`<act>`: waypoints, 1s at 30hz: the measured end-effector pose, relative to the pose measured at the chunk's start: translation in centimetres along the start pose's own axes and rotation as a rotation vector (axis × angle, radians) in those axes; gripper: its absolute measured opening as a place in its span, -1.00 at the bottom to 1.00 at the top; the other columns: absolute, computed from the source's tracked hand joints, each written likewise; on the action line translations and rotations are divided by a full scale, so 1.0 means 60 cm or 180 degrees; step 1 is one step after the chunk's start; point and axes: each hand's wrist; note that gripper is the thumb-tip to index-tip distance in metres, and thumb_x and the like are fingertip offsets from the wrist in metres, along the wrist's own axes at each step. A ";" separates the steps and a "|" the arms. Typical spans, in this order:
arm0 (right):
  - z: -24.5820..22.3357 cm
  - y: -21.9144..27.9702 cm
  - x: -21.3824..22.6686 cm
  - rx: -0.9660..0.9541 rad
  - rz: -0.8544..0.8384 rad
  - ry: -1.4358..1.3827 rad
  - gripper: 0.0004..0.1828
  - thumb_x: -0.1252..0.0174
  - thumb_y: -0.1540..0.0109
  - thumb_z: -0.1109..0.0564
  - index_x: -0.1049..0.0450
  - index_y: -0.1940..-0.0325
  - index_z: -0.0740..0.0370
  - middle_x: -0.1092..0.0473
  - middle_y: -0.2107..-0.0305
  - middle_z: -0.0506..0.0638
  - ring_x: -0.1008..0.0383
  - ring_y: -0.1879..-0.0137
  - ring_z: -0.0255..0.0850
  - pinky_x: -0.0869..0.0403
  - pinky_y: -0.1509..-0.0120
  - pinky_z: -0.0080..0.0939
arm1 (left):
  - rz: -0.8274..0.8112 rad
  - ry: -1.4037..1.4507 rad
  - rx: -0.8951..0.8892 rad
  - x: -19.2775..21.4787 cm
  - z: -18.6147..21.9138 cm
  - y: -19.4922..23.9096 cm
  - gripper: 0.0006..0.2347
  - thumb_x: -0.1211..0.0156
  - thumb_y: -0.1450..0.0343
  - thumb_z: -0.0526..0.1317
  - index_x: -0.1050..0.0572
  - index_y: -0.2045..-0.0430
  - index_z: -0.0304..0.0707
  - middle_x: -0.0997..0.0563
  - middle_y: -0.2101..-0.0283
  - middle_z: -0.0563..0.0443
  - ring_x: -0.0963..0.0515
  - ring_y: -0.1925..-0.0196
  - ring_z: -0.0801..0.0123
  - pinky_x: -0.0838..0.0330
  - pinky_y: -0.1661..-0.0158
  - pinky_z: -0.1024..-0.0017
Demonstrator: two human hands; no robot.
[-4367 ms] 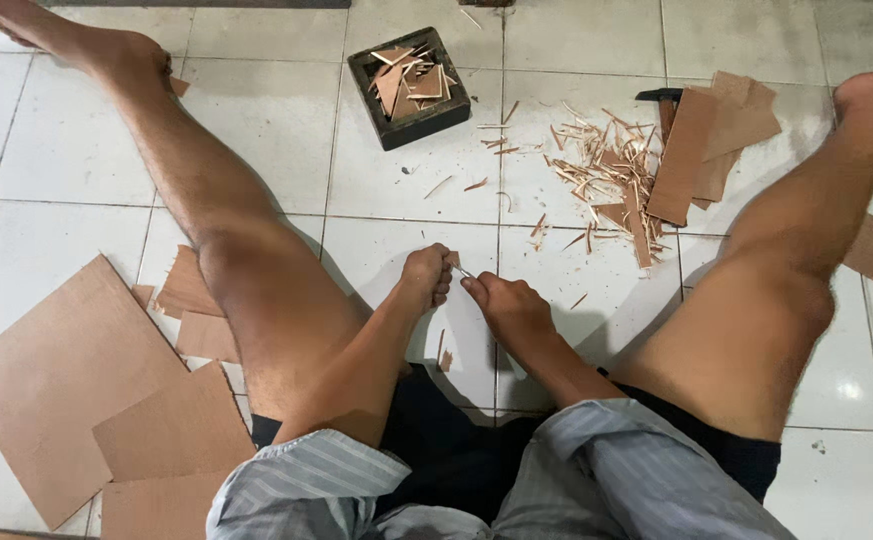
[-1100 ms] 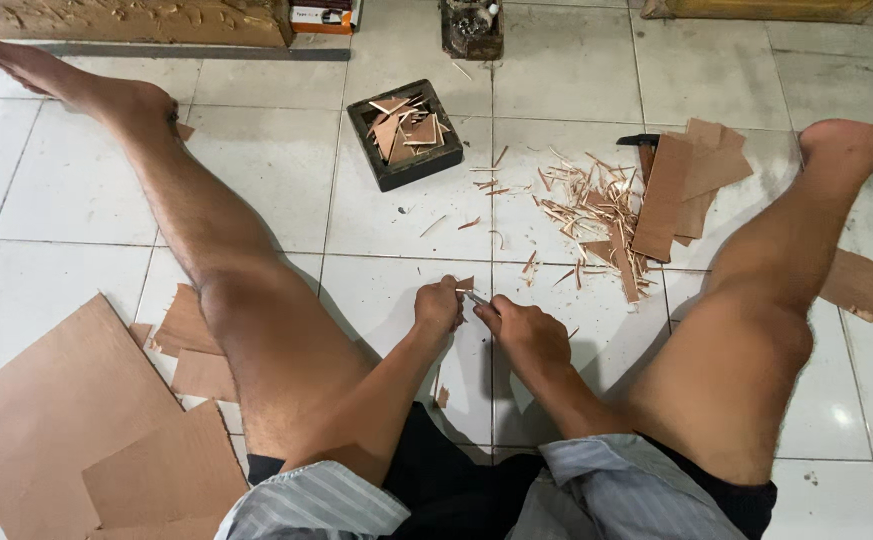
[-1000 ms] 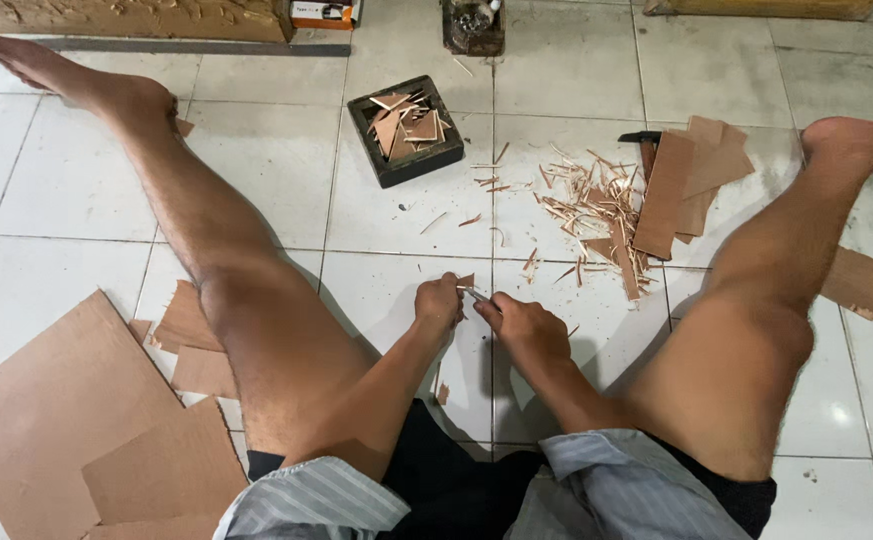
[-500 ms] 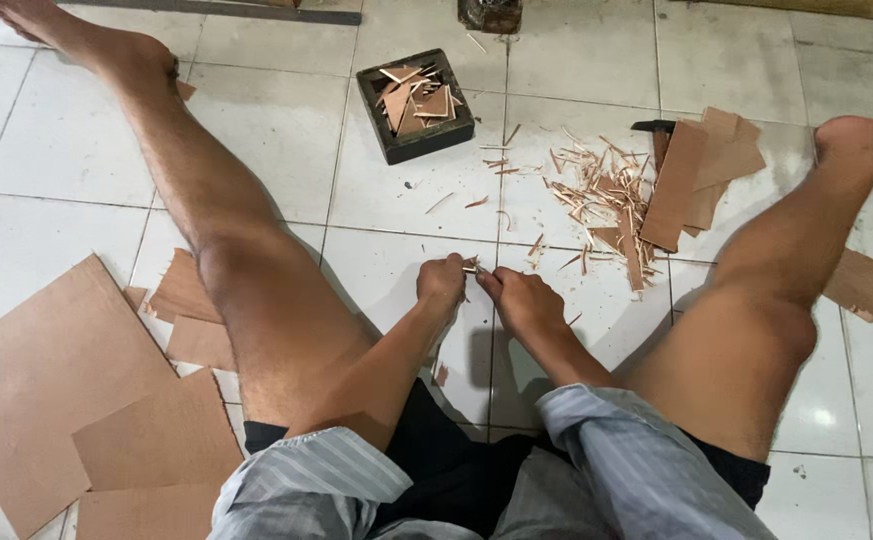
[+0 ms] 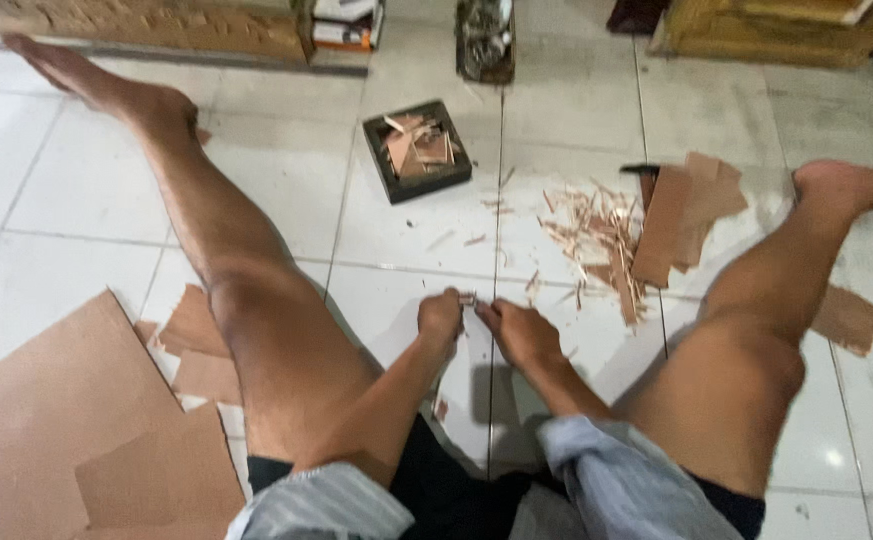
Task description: The person sits on a tiled floor and uses a knife to shave and shape small triangular wooden pieces. The person repeatedly picks up pieces, shaves their edges, and places the finished pieces into a black tray.
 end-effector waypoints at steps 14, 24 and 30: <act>-0.022 0.024 0.018 -0.0049 -0.0093 0.0227 -0.41 0.23 -0.43 -0.30 -0.55 -0.03 0.14 -0.57 0.18 0.27 -0.57 -0.11 0.25 -0.47 -0.16 0.22 | -0.0166 -0.0512 -0.0025 0.017 0.007 0.014 -0.67 -0.01 -0.45 -0.13 -0.57 0.66 -0.35 -0.48 0.70 -0.12 -0.52 0.70 0.25 -0.38 0.63 0.31; 0.046 -0.071 -0.043 0.0120 -0.0039 -0.1072 -0.29 0.22 -0.42 -0.36 -0.58 0.22 0.28 -0.54 0.26 0.43 -0.51 -0.08 0.44 -0.40 -0.18 0.33 | -0.0140 -0.0305 -0.0152 0.007 0.002 -0.017 -0.64 -0.06 -0.47 -0.13 -0.54 0.71 -0.42 -0.42 0.78 -0.16 -0.42 0.80 0.22 -0.25 0.69 0.28; 0.003 0.018 0.018 0.0061 0.0063 -0.0077 -0.37 0.20 -0.37 -0.41 -0.59 0.16 0.06 -0.56 0.31 0.24 -0.58 -0.05 0.22 -0.49 -0.15 0.18 | -0.0130 0.0301 -0.0121 0.032 0.068 0.076 -0.67 0.00 -0.47 -0.22 -0.48 0.71 -0.46 -0.33 0.78 -0.13 -0.28 0.86 0.26 -0.16 0.77 0.41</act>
Point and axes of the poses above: each hand's wrist, its own y-axis away from the middle knuckle, its own x-axis out of the back of the hand, z = x × y
